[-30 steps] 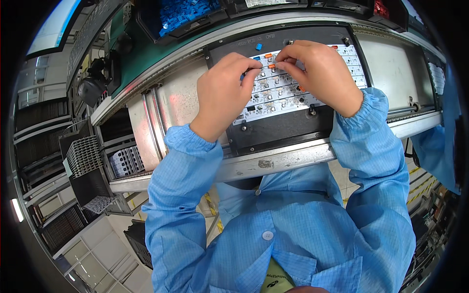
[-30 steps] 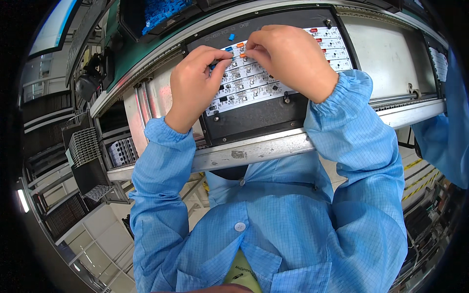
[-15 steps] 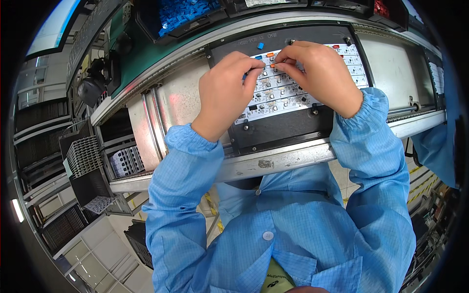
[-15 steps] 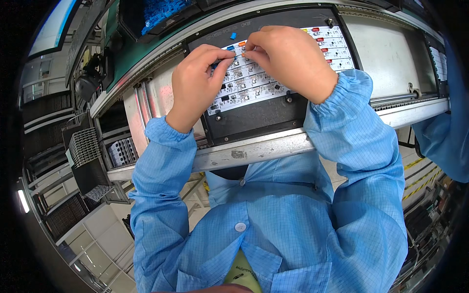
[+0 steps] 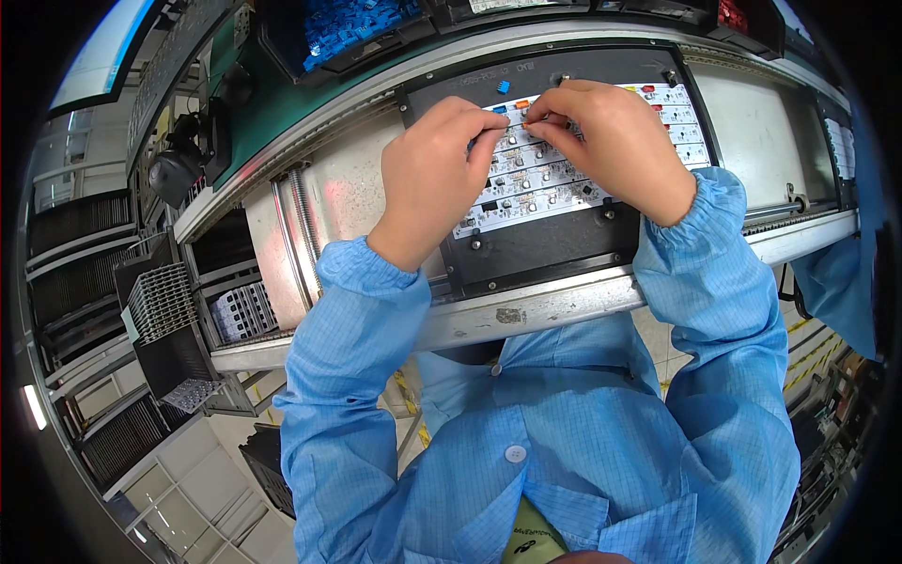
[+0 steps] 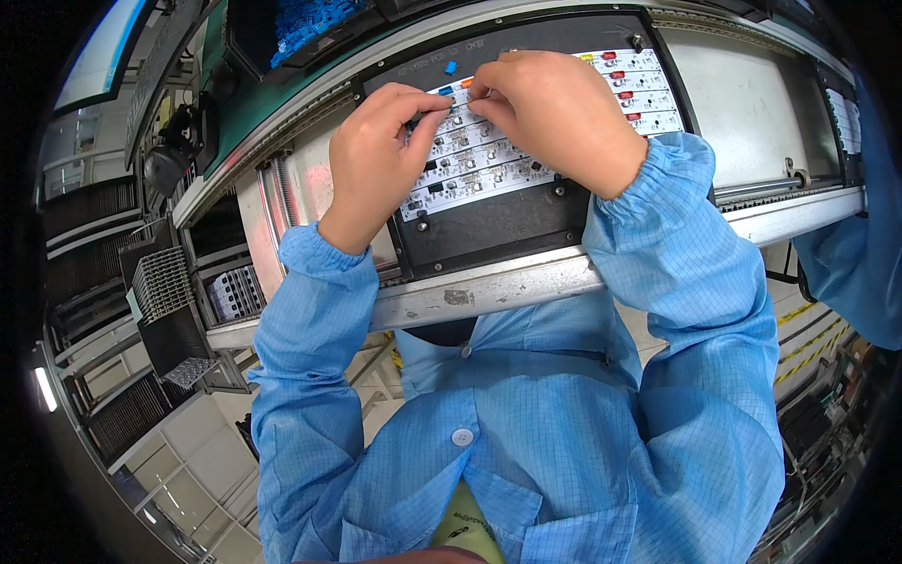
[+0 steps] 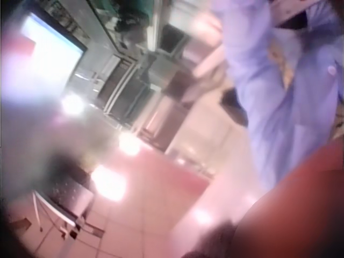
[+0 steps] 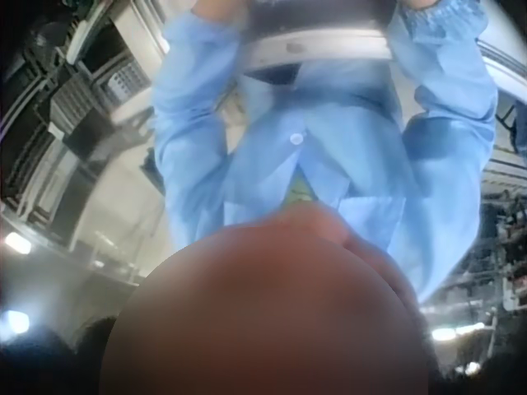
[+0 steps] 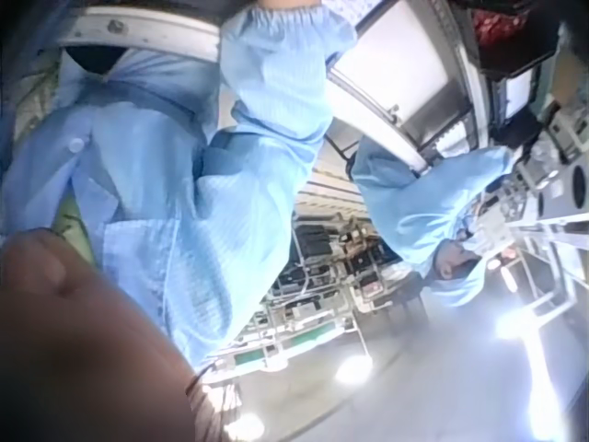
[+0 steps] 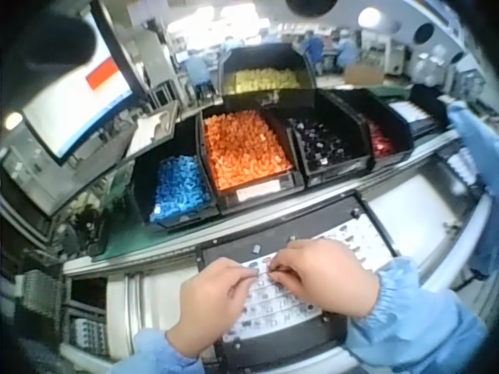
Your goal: Picking small electronic components from storage bins and placing them onto a grid template on an assembly tray.
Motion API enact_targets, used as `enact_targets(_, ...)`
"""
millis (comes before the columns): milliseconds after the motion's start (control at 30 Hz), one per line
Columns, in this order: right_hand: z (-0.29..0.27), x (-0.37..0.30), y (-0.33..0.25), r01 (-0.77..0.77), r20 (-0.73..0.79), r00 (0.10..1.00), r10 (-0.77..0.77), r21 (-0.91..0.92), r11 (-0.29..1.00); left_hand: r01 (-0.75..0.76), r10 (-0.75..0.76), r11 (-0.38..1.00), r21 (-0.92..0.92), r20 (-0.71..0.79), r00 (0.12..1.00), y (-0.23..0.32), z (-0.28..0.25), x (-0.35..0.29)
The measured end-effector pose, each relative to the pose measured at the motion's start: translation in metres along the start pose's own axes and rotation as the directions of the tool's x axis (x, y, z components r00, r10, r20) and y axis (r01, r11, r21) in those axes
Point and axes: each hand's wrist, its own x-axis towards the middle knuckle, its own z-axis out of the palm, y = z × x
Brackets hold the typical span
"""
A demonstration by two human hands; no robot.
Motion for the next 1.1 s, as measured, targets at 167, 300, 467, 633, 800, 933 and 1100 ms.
enact_targets(167,0.0003,-0.0003,0.0005,-0.008,0.008,1.0,0.008,-0.007,1.0,0.0,0.0,1.0,-0.003,0.009,1.0,-0.0005,0.0005,-0.0001)
enact_targets(300,-0.0013,0.0,0.0001,0.004,0.006,1.0,-0.004,0.002,1.0,0.009,-0.009,1.0,-0.014,0.015,1.0,0.0014,0.0004,0.0004)
enact_targets(467,-0.0013,-0.0005,0.0002,0.002,0.004,1.0,-0.002,0.0,1.0,0.001,0.0,1.0,-0.022,0.023,1.0,0.0001,0.0025,0.0)
enact_targets(633,-0.0016,-0.0004,-0.0003,0.0,0.011,1.0,0.0,-0.007,1.0,0.006,-0.005,1.0,-0.019,0.04,0.999,0.0009,0.0017,-0.0005)
enact_targets(800,-0.0017,-0.0001,-0.0008,0.002,0.018,1.0,-0.002,-0.01,1.0,-0.005,0.006,1.0,-0.021,0.05,0.999,0.003,-0.0009,-0.0001)
enact_targets(933,-0.0009,-0.0006,-0.0005,0.0,0.022,1.0,0.0,-0.02,1.0,-0.024,0.024,1.0,-0.005,0.053,0.998,0.0049,-0.0023,-0.0001)
enact_targets(1100,-0.0002,-0.0003,0.0007,0.01,0.026,1.0,-0.009,-0.021,1.0,-0.008,0.008,1.0,-0.002,0.068,0.998,0.0032,-0.0015,-0.0006)
